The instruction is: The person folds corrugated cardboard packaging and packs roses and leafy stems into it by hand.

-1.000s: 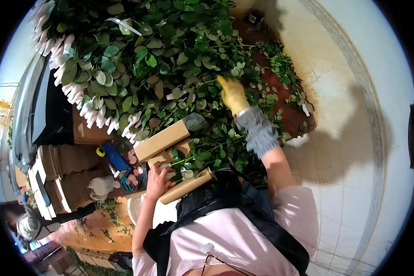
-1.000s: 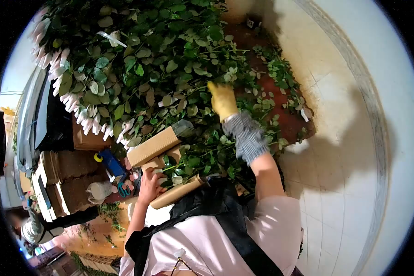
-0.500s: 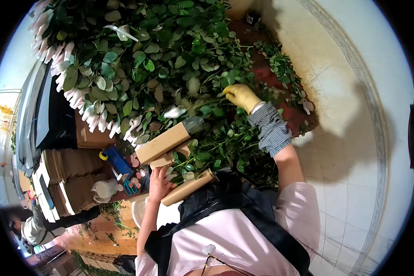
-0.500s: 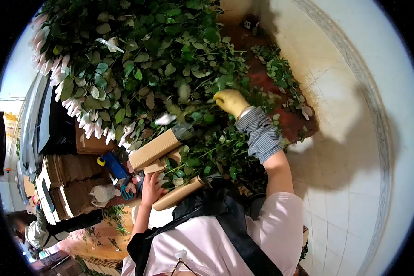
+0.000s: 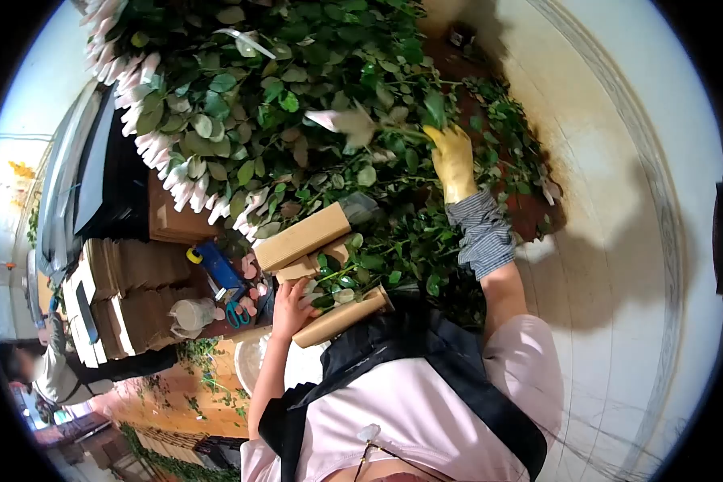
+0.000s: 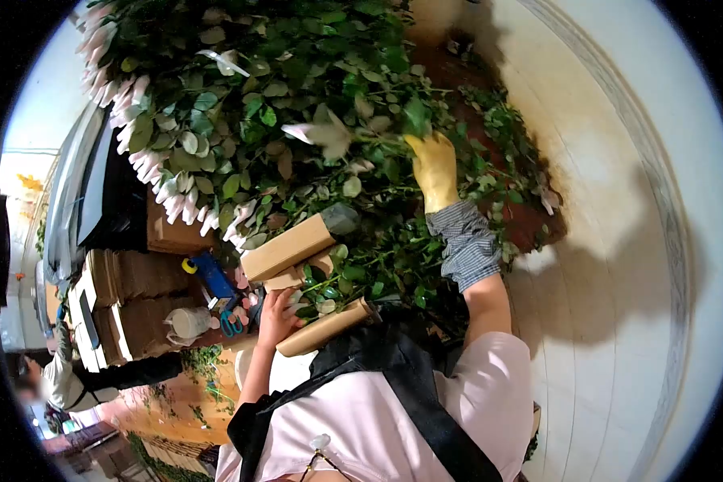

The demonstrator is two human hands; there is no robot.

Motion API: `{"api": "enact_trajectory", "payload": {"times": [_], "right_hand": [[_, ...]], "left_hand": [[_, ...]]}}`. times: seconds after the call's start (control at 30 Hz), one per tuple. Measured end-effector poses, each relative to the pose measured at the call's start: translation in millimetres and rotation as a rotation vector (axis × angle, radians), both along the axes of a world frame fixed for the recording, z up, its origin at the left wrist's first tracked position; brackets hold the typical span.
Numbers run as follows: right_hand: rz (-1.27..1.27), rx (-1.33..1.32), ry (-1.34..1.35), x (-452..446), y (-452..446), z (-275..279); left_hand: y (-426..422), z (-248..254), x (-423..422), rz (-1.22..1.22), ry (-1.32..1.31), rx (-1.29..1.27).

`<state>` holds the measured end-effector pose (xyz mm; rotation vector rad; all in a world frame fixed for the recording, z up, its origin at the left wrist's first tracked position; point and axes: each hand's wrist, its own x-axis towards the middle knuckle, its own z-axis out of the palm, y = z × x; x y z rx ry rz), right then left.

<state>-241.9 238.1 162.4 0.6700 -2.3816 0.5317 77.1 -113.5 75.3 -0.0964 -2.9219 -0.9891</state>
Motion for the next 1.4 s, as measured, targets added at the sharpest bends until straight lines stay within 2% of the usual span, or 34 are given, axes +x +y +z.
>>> {"api": "enact_trajectory", "payload": {"times": [0.03,0.07,0.1,0.17,0.2,0.23,0.27,0.3,0.37,0.4,0.43,0.5,0.57,0.63,0.67,0.73,0.77,0.8,0.87,0.9,0.97,1.0,1.03,1.1,1.13,1.17,1.23,1.3,1.33,1.37,1.4], "right_hand": [[0.070,-0.073,-0.033,5.8,-2.5,21.3],[0.157,0.010,-0.074,10.1,-3.2,32.1],[0.267,-0.023,-0.141,17.5,-11.3,33.6],[0.438,0.071,-0.237,52.9,-41.7,33.9],[0.444,0.279,-0.245,80.2,-60.3,43.4],[0.390,0.287,-0.740,92.1,-77.6,9.0],[0.399,0.235,-0.706,108.7,-88.0,-25.4],[0.422,0.515,-0.346,119.9,-93.8,-54.1],[0.357,0.656,-0.492,127.3,-99.4,-124.4],[0.347,0.606,-0.519,127.9,-99.2,-142.6],[0.341,0.558,-0.545,128.3,-98.5,-152.3],[0.321,0.607,-0.515,131.7,-98.2,-128.4],[0.293,0.655,-0.478,131.8,-96.2,-120.2],[0.273,0.622,-0.415,133.2,-88.5,-128.3],[0.268,0.614,-0.394,135.4,-84.3,-131.5],[0.252,0.314,-0.494,148.2,-74.3,-143.4],[0.265,0.321,-0.489,154.3,-73.6,-138.1],[0.212,0.332,-0.591,161.8,-74.1,-124.5],[0.193,0.325,-0.736,176.1,-69.6,-97.5],[0.216,0.286,-0.776,180.5,-65.4,-113.3],[0.477,-0.059,-0.999,159.0,-42.1,-136.1],[0.664,-0.102,-1.269,139.0,-31.0,-102.3],[0.671,-0.098,-1.272,118.1,-20.5,-93.1],[0.515,-0.339,-1.576,81.8,-5.6,-86.5],[0.341,-0.537,-1.241,75.4,-4.8,-90.7],[0.077,-0.462,-0.815,63.8,-14.5,-85.8],[-0.035,-0.128,-0.360,38.5,-30.3,-67.2],[0.048,0.069,-0.338,18.5,-52.6,-111.3],[-0.051,0.374,-0.618,8.6,-68.2,-141.6],[-0.039,0.577,-0.585,16.5,-77.3,-142.9],[-0.008,0.573,-0.561,18.4,-81.6,-141.1]], "left_hand": [[1.4,-1.5,-0.6,0.015,0.013,0.032],[-0.7,-10.9,0.9,0.032,0.019,0.038],[1.5,-6.6,0.5,0.047,0.005,0.021],[0.6,-6.3,1.4,0.055,0.014,0.019],[-8.0,-20.8,5.1,0.032,0.011,0.020],[-22.3,-46.5,10.9,-0.085,0.115,-0.088],[-30.3,-60.4,14.2,-0.202,0.219,-0.193],[-26.1,-53.4,12.4,-0.221,0.211,-0.190],[-9.6,-16.5,4.9,-0.026,0.024,-0.162],[-4.0,-5.7,1.6,0.015,-0.039,-0.146],[-1.6,0.5,-1.9,0.013,-0.043,-0.147],[2.5,6.9,-2.8,-0.026,0.045,-0.387],[1.3,5.5,-2.6,0.001,0.020,-0.422],[-0.4,2.3,-3.1,0.008,0.076,-0.370],[-3.8,-4.4,-3.3,0.014,0.037,-0.262],[1.4,3.8,-5.2,0.032,-0.021,-0.248],[2.4,6.5,-5.7,0.049,-0.076,-0.240],[-3.0,0.4,-3.6,0.003,0.004,-0.249],[-2.6,-3.4,1.3,0.049,-0.031,-0.219],[-1.3,-2.5,-0.6,0.074,-0.061,-0.188],[-6.2,-20.3,-0.2,0.036,0.018,-0.228],[-5.2,-20.5,-1.3,0.041,-0.023,-0.250],[-5.9,-20.1,1.7,0.044,-0.072,-0.276],[-9.1,-20.5,2.8,0.039,-0.028,-0.258],[-9.6,-21.4,2.9,0.025,-0.031,-0.259],[-9.3,-21.8,5.0,0.008,-0.039,-0.260],[-7.3,-18.4,4.1,0.009,-0.035,-0.265],[-6.7,-16.5,4.3,0.016,-0.033,-0.278],[-6.7,-17.8,4.8,0.015,-0.029,-0.264],[-7.6,-17.6,4.2,0.015,-0.022,-0.252],[-8.2,-17.2,2.8,0.022,-0.038,-0.248]]}}
